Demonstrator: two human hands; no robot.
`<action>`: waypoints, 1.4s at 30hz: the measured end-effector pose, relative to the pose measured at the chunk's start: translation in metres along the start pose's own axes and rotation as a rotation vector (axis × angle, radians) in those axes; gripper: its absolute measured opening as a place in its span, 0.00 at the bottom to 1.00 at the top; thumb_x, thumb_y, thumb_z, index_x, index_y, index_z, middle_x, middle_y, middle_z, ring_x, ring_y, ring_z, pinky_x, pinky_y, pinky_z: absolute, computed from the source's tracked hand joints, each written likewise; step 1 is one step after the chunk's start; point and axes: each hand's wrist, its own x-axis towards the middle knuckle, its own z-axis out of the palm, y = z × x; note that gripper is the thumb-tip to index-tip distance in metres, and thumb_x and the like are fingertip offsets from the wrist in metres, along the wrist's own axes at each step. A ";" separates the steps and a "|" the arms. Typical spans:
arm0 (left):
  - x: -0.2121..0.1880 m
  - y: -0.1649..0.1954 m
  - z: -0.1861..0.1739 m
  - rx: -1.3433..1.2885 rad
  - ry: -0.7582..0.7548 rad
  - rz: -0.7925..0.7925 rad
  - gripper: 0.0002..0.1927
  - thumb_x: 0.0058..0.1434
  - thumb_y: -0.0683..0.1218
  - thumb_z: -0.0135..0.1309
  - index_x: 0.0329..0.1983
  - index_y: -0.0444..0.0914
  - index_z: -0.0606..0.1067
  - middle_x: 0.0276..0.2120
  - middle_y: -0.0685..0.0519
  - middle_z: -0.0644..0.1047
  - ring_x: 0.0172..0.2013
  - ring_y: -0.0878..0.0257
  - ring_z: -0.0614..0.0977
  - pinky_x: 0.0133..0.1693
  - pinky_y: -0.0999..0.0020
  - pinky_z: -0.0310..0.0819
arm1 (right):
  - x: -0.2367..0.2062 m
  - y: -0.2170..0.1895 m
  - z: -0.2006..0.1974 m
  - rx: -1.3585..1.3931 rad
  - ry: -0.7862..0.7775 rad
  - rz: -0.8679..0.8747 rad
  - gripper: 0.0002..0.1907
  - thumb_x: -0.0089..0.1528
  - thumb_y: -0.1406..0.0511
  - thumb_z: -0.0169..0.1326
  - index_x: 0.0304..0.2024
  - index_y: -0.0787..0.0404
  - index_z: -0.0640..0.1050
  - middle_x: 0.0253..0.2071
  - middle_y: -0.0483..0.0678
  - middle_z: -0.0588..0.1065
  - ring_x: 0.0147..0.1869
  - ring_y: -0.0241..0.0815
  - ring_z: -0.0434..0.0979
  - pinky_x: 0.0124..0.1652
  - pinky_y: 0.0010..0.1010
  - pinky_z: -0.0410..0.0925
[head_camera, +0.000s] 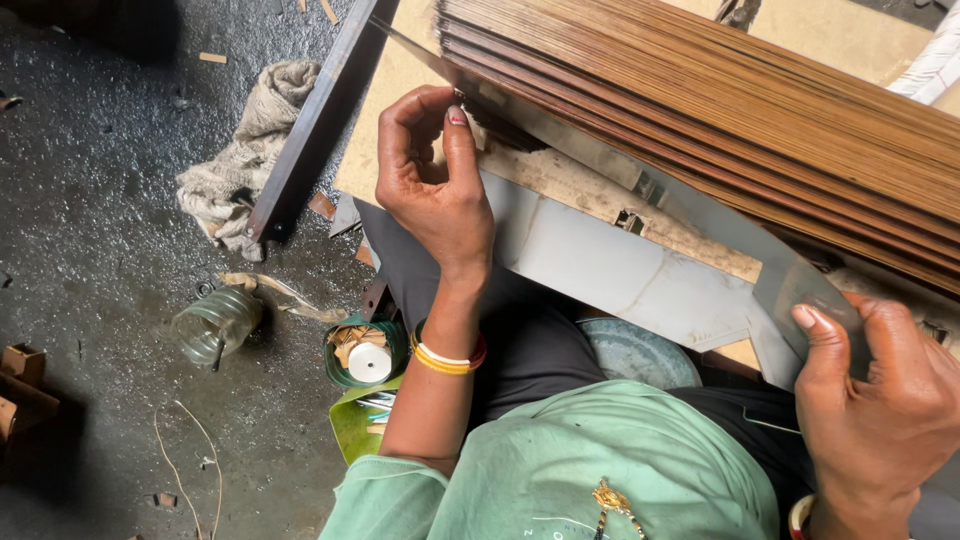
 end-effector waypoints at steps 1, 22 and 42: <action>0.001 -0.001 0.000 0.002 -0.002 -0.006 0.06 0.72 0.34 0.52 0.50 0.33 0.74 0.41 0.55 0.78 0.35 0.75 0.78 0.35 0.79 0.72 | 0.000 0.000 0.000 0.006 0.007 -0.004 0.09 0.67 0.67 0.59 0.46 0.67 0.79 0.35 0.54 0.77 0.37 0.48 0.77 0.39 0.29 0.66; 0.002 -0.008 -0.001 -0.010 0.025 -0.001 0.04 0.72 0.35 0.57 0.46 0.33 0.74 0.42 0.53 0.78 0.40 0.71 0.80 0.39 0.76 0.76 | -0.008 0.001 0.007 -0.114 0.146 -0.158 0.05 0.68 0.69 0.59 0.42 0.65 0.77 0.41 0.50 0.79 0.44 0.49 0.80 0.44 0.30 0.67; 0.005 0.010 0.001 0.116 0.059 0.072 0.07 0.71 0.39 0.58 0.49 0.32 0.74 0.41 0.52 0.77 0.42 0.67 0.77 0.43 0.72 0.72 | 0.025 0.003 -0.032 -0.135 0.001 -0.317 0.09 0.73 0.73 0.59 0.55 0.67 0.76 0.39 0.51 0.73 0.42 0.49 0.73 0.46 0.32 0.65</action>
